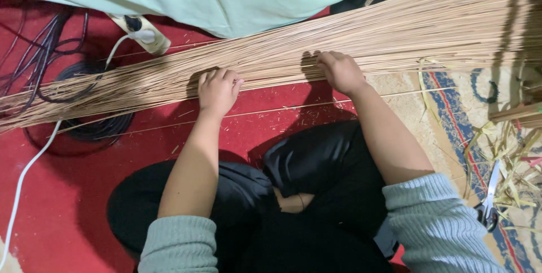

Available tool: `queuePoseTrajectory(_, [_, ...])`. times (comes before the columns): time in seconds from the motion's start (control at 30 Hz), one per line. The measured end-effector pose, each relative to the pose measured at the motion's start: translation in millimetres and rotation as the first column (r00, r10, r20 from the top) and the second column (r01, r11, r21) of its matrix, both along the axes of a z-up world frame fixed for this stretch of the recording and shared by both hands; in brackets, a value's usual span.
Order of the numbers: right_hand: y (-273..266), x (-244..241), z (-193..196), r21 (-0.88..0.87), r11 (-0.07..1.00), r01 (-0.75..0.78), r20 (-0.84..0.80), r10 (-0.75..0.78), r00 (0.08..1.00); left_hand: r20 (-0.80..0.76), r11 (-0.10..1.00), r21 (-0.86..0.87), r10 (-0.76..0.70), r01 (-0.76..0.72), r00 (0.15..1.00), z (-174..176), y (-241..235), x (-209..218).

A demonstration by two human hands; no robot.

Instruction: Weaving and bundling thin wooden sticks together to create a broom or similar craft

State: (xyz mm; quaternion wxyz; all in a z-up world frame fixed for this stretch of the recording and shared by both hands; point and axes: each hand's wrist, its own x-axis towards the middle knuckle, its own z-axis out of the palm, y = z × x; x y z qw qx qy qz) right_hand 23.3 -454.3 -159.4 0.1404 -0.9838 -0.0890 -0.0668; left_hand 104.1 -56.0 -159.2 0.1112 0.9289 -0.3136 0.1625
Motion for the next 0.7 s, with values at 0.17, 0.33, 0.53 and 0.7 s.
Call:
queuePoseTrajectory(0.17, [35,-7,51,0.13,0.985,-0.109,0.127,0.093,0.988,0.004,0.993,-0.086,-0.085,0.085,0.996,52,-35,-19])
queuePoseTrajectory(0.33, [59,-31,118,0.14,0.983,-0.117,0.242,0.08,0.967,0.049,0.985,-0.111,-0.127,0.132,0.991,115,-43,-42])
queuePoseTrajectory(0.53, [52,-90,178,0.172,0.985,-0.008,0.318,-0.048,0.947,-0.077,1.0,0.01,0.003,-0.002,0.997,212,36,-69])
queuePoseTrajectory(0.7, [118,-131,196,0.247,0.969,-0.02,0.292,-0.055,0.955,-0.055,0.995,0.073,0.069,-0.065,0.996,228,59,-122])
